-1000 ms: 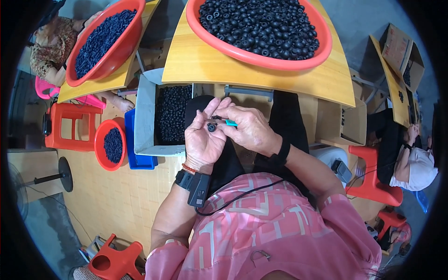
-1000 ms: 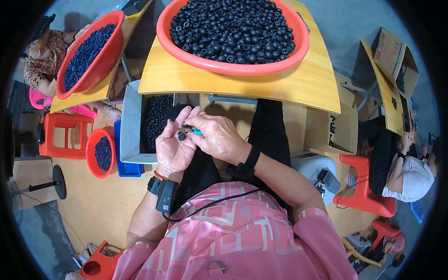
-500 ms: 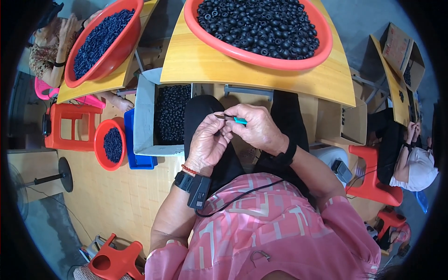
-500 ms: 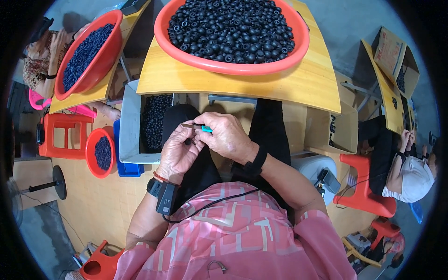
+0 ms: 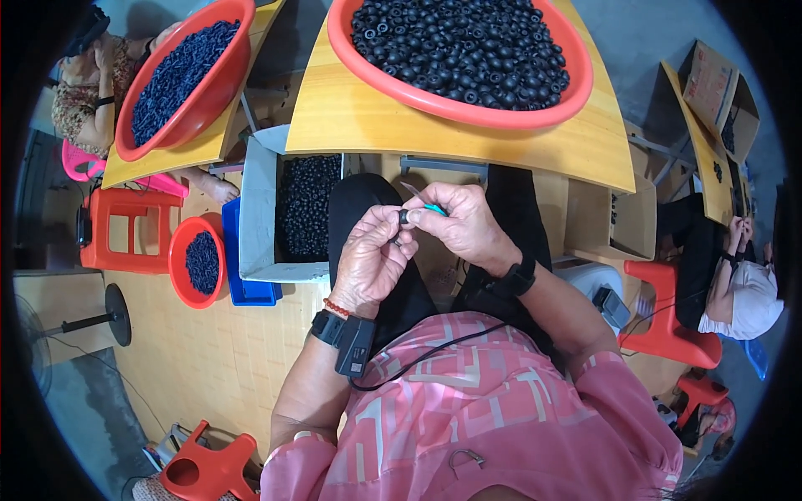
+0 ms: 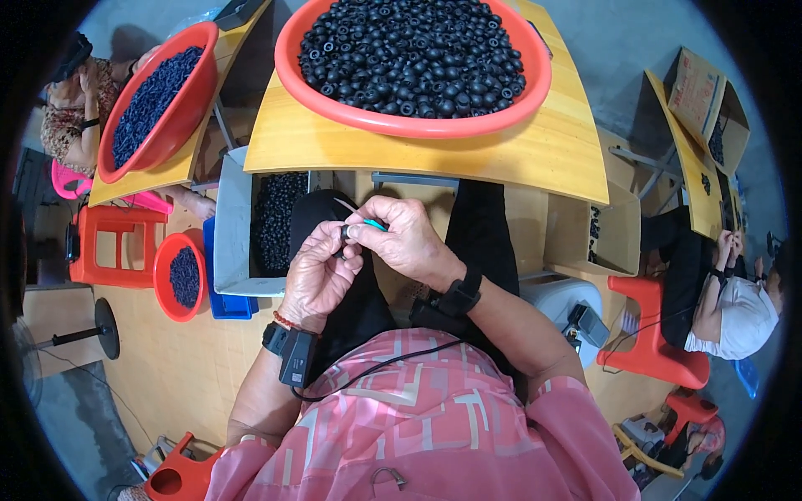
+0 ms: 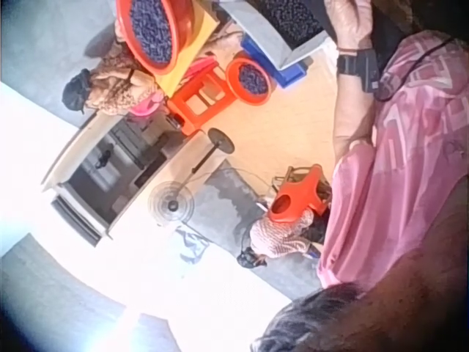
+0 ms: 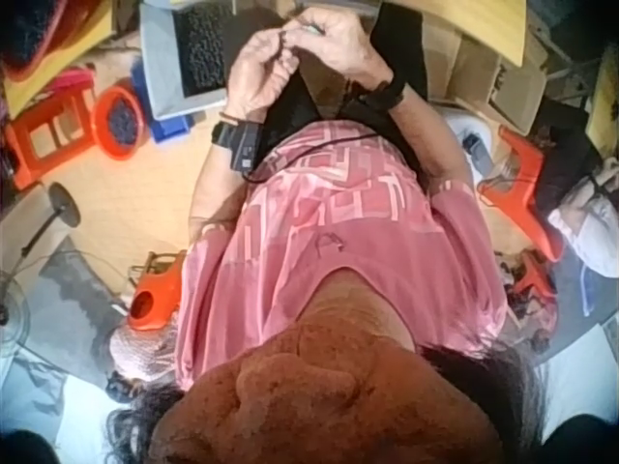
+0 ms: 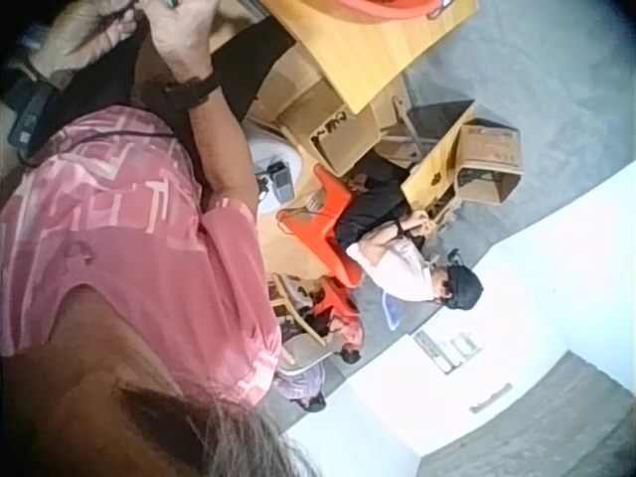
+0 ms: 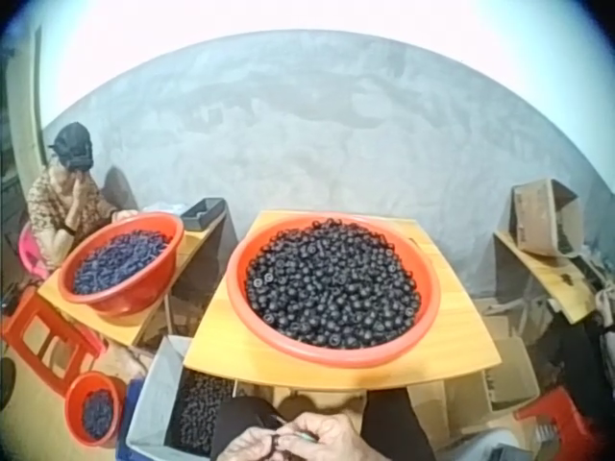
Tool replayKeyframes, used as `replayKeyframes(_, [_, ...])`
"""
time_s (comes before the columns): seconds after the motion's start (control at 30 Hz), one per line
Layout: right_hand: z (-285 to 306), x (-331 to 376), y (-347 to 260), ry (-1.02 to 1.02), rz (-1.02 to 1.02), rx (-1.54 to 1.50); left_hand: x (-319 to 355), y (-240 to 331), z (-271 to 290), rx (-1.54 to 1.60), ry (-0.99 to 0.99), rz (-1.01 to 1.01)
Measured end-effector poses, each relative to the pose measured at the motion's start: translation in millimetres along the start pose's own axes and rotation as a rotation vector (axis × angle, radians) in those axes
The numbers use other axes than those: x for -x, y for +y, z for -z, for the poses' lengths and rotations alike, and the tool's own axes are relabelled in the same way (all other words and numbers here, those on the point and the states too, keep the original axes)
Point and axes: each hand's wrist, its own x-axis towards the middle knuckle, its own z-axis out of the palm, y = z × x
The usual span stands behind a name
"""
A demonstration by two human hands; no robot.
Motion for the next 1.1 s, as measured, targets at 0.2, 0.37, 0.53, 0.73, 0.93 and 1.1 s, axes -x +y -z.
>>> replayKeyframes(0.2, [1, -2, -5, -0.032, 0.001, -0.104, 2, 3, -5, 0.0, -0.051, 0.008])
replayKeyframes(0.37, [7, 0, -14, -0.046, -0.072, -0.108, 2, 3, -5, 0.012, -0.025, 0.019])
replayKeyframes(0.53, [6, 9, -10, 0.027, 0.017, 0.074, 1, 3, -5, 0.089, -0.005, 0.036])
replayKeyframes(0.73, [-1, 10, -3, 0.002, 0.358, 0.41, 1, 3, -3, 0.144, 0.014, 0.012])
replayKeyframes(0.93, [-3, 10, -3, 0.031, 0.439, 0.52, 1, 2, -1, 0.135, 0.028, 0.006])
replayKeyframes(1.1, [-2, 9, -2, 0.021, 0.443, 0.529, 1, 2, 2, 0.139, 0.003, 0.01])
